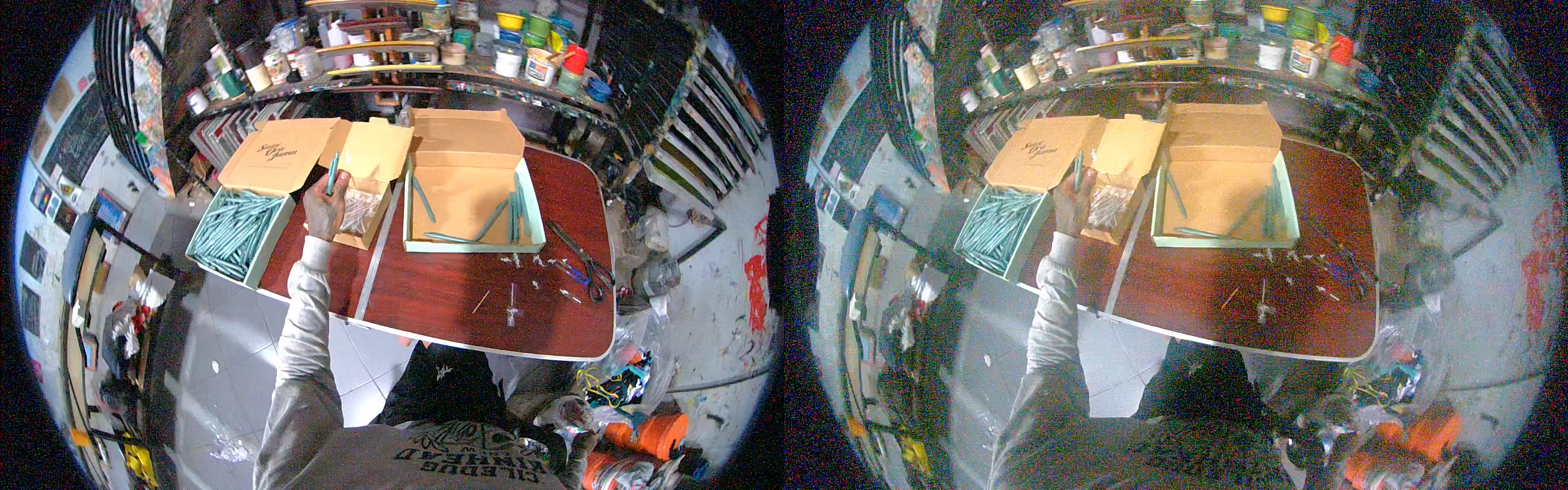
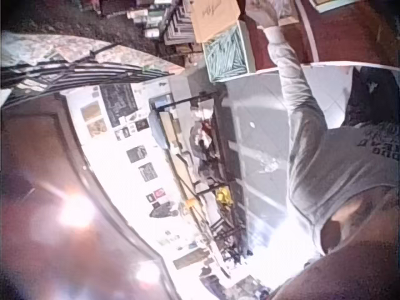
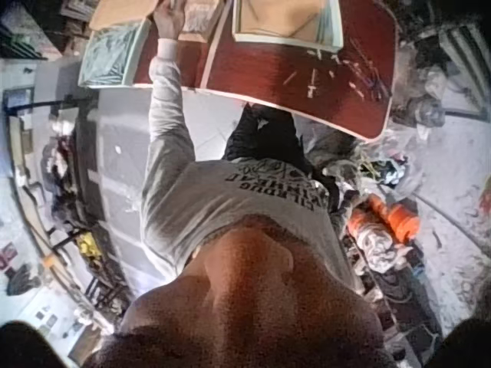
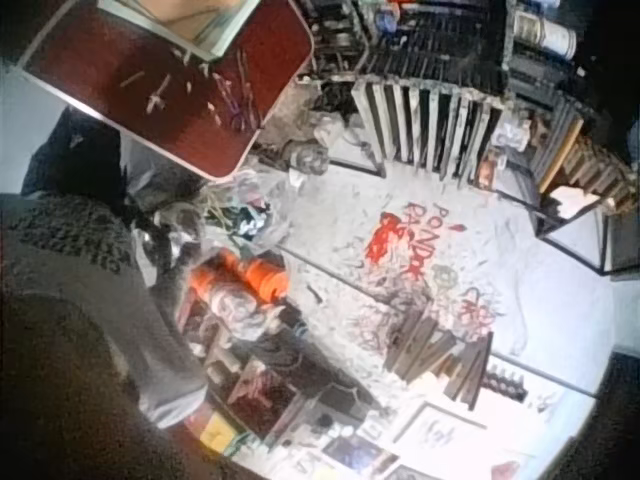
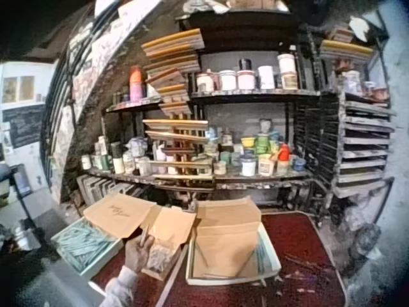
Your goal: The person is assembling small parts by inserting a white component into a teal plastic tube, using their hands and a small wooden stick to push the piece into place while working over a table.
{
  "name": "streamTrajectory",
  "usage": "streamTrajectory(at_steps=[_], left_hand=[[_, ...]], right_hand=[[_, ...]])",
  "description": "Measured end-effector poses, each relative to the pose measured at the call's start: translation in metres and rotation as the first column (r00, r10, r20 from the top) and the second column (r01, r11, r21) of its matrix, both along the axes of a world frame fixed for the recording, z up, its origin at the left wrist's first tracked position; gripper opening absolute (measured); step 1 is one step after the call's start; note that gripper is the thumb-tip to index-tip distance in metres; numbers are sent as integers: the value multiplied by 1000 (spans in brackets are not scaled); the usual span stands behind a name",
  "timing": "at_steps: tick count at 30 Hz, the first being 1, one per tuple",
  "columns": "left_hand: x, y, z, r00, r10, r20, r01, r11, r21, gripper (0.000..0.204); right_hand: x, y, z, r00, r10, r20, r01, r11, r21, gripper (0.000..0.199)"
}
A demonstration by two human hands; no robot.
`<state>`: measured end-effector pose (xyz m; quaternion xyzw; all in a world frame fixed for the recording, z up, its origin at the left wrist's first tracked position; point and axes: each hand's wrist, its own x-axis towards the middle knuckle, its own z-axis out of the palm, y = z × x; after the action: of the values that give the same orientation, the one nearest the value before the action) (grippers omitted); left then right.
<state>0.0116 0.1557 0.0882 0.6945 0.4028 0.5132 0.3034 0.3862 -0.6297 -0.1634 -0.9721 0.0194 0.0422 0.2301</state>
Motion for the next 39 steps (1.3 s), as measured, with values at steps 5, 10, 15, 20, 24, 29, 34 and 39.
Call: streamTrajectory(at_steps=[5, 10, 15, 20, 24, 29, 34, 39], left_hand=[[-5, 7, -10, 993, -69, 93, 67, 998, 17, 34], [26, -42, 27, 984, -148, 98, 148, 989, 11, 36], [44, -75, 93, 885, -385, 261, 408, 912, -39, 28], [118, -140, 154, 634, -763, 130, 766, 642, 29, 23], [175, -157, 167, 602, -753, -266, 798, 580, 165, 23], [202, -150, 157, 650, -744, -153, 755, 609, 243, 15], [214, -146, 161, 634, -742, -216, 773, 614, 161, 17], [213, -134, 141, 595, -798, 92, 797, 601, 61, 19]], right_hand=[[-1, 7, 3, 1000, -13, 21, 13, 1000, 25, 32], [5, 6, 32, 987, -51, 152, 44, 998, 47, 30], [0, 104, 142, 851, 77, 519, -242, 936, 257, 29], [-57, 305, 330, 869, 334, 365, -492, 510, 705, 36], [-61, 425, 384, 661, 667, 344, -406, -69, 911, 62], [-56, 504, 405, 713, 537, 451, -484, -88, 870, 29], [-31, 530, 399, 722, 381, 577, -586, -105, 803, 20], [-25, 542, 397, 586, 499, 639, -617, -238, 750, 12]])
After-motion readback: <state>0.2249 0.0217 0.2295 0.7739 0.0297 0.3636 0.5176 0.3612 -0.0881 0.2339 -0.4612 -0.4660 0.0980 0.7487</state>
